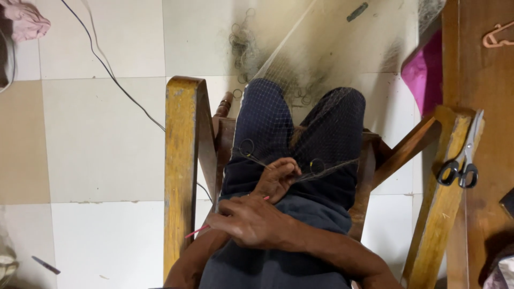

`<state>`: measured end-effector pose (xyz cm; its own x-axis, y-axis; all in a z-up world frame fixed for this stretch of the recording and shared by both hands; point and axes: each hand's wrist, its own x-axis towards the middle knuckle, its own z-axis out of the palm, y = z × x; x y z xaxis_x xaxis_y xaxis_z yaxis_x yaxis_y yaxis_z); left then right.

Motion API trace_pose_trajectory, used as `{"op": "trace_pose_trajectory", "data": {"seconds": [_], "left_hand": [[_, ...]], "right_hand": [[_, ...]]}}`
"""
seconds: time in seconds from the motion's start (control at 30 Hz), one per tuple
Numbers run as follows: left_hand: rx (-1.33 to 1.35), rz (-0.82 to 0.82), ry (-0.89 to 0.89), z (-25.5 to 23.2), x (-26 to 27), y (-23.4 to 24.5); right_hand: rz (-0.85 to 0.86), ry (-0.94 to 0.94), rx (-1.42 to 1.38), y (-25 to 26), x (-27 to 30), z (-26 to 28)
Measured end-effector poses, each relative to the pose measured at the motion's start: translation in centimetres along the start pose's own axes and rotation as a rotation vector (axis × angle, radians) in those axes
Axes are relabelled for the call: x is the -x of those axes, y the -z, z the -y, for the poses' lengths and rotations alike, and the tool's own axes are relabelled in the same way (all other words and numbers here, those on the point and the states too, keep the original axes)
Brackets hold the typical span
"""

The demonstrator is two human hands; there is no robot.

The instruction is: Repairing a fishing net by weaving a netting needle through the mesh and tying knots

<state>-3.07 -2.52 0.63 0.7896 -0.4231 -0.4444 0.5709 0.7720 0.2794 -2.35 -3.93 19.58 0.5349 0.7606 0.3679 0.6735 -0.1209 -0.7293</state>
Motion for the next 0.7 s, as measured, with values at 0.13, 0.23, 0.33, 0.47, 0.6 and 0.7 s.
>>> {"op": "trace_pose_trajectory", "data": {"seconds": [0.13,0.23,0.33,0.47,0.6,0.7], "left_hand": [[-0.043,-0.041,-0.058,-0.4,-0.6,-0.4],[-0.08,-0.088,-0.078,-0.4,-0.5,-0.6],[-0.121,-0.108,-0.097,-0.5,-0.4,-0.8],[-0.174,-0.094,-0.106,-1.0,-0.1,-1.2],[-0.204,-0.066,-0.112,-1.4,0.2,-1.7],[-0.226,-0.062,-0.114,-1.5,0.3,-1.9]], "right_hand": [[0.044,-0.01,0.052,-0.4,-0.3,-0.1],[0.062,-0.019,0.012,-0.9,-0.5,-0.4],[0.173,-0.071,0.011,-1.5,-0.7,-1.1],[0.215,-0.09,0.052,-2.9,-0.6,-1.8],[0.246,-0.104,0.07,-2.9,-1.0,-1.9],[0.263,-0.112,0.062,-2.7,-1.3,-1.8]]}}
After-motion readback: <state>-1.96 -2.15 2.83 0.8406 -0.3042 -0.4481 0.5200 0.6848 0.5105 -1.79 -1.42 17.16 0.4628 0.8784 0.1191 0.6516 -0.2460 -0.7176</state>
